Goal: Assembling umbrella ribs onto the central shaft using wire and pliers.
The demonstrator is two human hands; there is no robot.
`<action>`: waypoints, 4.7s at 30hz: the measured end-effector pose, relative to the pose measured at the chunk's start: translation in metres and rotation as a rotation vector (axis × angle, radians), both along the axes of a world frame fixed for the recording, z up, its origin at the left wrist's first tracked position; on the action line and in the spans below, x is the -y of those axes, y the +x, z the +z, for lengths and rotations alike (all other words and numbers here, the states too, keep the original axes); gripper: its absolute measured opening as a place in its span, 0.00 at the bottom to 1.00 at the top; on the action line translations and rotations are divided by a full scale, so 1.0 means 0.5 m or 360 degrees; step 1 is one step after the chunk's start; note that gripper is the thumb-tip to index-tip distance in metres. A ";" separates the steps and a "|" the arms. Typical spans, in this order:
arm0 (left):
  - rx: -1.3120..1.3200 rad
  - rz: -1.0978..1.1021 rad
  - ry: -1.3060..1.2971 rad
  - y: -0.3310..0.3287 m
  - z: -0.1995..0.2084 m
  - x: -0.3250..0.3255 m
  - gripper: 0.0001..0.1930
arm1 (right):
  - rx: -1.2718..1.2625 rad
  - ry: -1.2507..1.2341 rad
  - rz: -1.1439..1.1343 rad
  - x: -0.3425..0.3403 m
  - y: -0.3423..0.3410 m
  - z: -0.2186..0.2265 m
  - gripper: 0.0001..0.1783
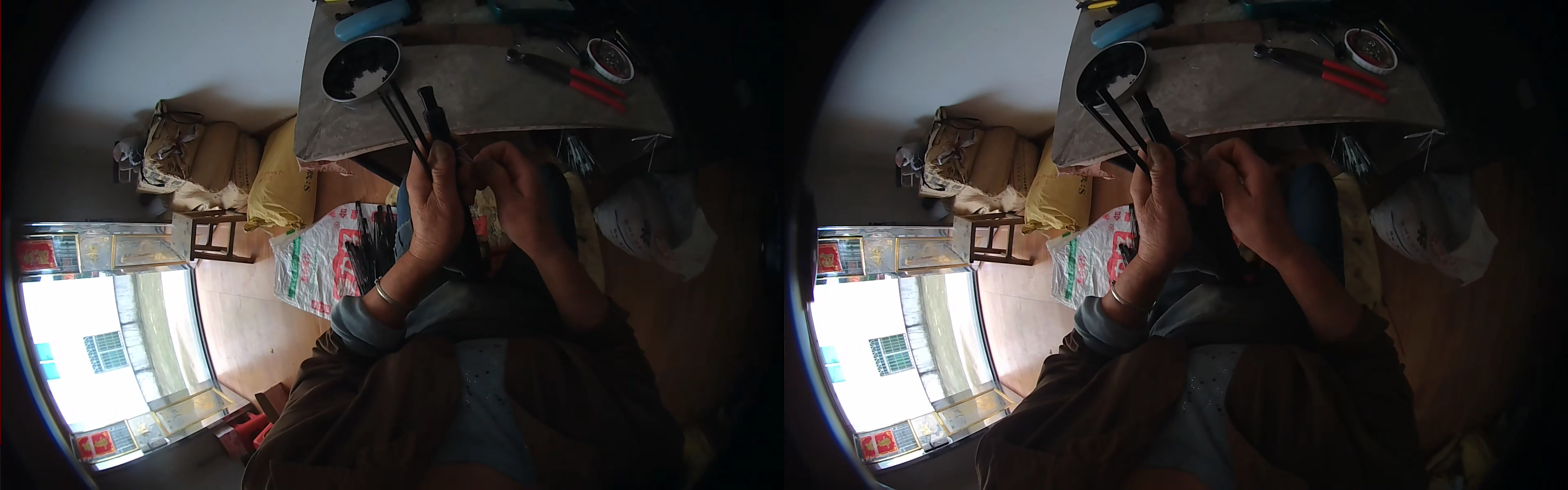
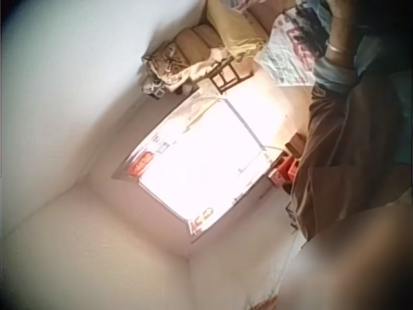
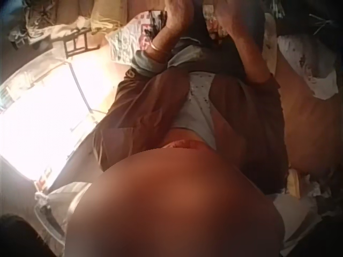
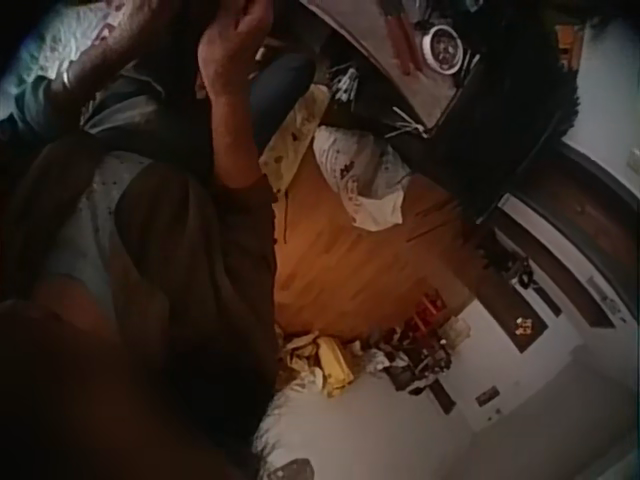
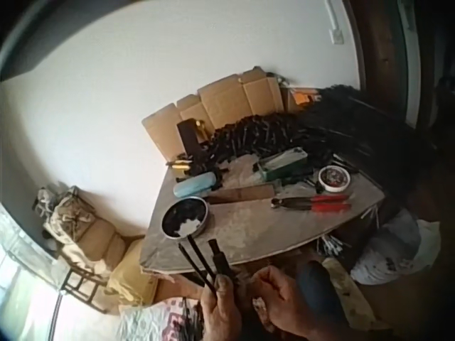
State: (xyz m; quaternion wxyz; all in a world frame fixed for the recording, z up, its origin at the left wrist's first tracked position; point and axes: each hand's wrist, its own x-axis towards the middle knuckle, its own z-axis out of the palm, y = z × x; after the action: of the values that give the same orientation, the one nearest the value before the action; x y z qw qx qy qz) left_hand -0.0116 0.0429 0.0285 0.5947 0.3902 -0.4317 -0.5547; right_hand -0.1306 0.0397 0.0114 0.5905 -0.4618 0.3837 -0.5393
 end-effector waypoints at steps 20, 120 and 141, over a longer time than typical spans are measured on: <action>0.0081 0.0215 -0.0033 -0.007 -0.011 -0.004 0.10 | -0.1241 -0.1331 -0.0562 0.032 -0.024 0.109 0.07; 0.0224 0.0089 0.0144 0.051 -0.032 0.029 0.35 | -0.0841 -0.0161 0.0736 -0.039 -0.149 0.045 0.22; -0.0108 -0.0051 0.0399 0.099 -0.049 0.061 0.36 | -0.0352 0.0727 0.1376 0.038 -0.115 0.051 0.27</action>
State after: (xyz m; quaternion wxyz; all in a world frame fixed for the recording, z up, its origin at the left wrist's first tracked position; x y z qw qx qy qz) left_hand 0.0379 0.0123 0.0040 0.5466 0.4355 -0.3450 -0.6266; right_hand -0.1883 0.0209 0.0368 0.8019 -0.4917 0.3258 -0.0952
